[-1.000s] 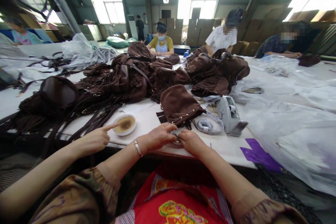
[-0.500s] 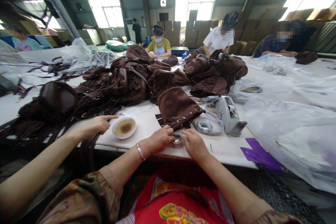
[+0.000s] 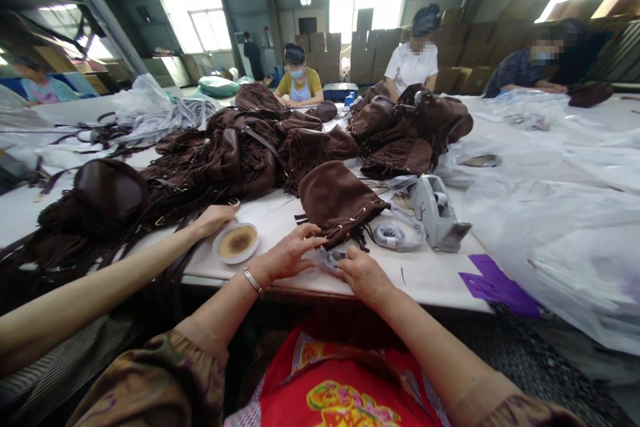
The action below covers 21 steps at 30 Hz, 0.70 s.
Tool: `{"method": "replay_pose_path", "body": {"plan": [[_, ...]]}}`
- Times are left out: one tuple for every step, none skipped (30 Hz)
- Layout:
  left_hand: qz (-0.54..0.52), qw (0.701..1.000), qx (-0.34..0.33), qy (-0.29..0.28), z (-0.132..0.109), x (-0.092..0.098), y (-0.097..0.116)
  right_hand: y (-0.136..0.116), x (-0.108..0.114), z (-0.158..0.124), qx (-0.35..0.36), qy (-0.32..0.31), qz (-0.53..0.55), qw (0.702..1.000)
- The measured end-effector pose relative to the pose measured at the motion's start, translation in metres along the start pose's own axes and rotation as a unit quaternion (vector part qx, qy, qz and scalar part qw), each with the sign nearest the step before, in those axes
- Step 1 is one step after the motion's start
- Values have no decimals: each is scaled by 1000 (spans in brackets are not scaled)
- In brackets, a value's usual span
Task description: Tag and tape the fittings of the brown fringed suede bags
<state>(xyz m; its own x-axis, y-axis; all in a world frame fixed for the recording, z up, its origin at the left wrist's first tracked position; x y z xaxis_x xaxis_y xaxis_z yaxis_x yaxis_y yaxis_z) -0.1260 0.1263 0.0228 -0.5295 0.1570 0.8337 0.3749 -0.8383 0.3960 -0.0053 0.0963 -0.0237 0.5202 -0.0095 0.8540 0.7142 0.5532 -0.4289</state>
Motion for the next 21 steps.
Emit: {"method": "replay_pose_path", "body": {"plan": [[-3,1000,5,1,-2,2,-1,1,-1,0,2,-3,3,1000],[-5,1000,8,-1,-3,2,0,1,-1,1,4,-8,4,1000],[-3,1000,8,-3,-4,1,3,1,-2,2,5,-14,4,1000],[3,1000,8,-5,-4,-2,7,1,-2,2,6,-19,3,1000],[11,1000,8,-5,-3,-6,11,1,-2,3,7,-24,2,1000],[22,1000,8,-5,-1,-11,14,1,-2,3,7,-28,4,1000],[33,999,9,-5,1,-16,17,0,-1,4,8,-30,7,1000],[46,999,11,-5,4,-21,19,1,0,4,8,-30,11,999],[59,998,14,-5,6,-25,20,1,1,4,8,-31,16,999],[71,997,16,-6,8,-29,20,1,2,4,9,-33,21,999],[82,996,18,-10,10,-32,20,1,2,4,9,-35,26,999],[91,996,20,-14,11,-35,19,2,3,3,9,-37,30,999],[97,995,22,-17,12,-36,18,2,4,3,10,-38,35,999],[101,994,23,-21,13,-37,17,3,5,2,12,-37,39,998],[104,994,23,-23,13,-37,16,3,6,1,16,-36,43,998],[105,994,24,-23,13,-37,16,3,8,1,19,-34,47,998],[106,994,23,-22,12,-36,16,2,9,0,22,-34,49,998],[106,994,21,-21,12,-36,17,2,10,0,23,-37,51,998],[106,994,17,-19,12,-37,18,2,12,1,23,-43,52,997],[105,994,13,-16,11,-37,18,1,12,2,21,-53,51,997],[105,994,9,-13,11,-38,19,0,12,4,19,-67,47,996]]}}
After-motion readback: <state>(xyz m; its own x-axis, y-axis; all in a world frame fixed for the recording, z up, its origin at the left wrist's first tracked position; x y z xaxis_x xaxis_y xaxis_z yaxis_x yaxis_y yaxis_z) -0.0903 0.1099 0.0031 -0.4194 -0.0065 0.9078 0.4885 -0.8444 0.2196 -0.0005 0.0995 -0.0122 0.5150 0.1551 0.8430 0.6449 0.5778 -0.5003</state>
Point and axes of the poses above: each hand's wrist, its own z-axis towards the middle knuckle, its own x-axis out of the back of the hand, y = z × x, the point moved 10 cm from there along z, towards the middle knuckle, and after that the axes turned 2 degrees about y, right-handed, at the moved point
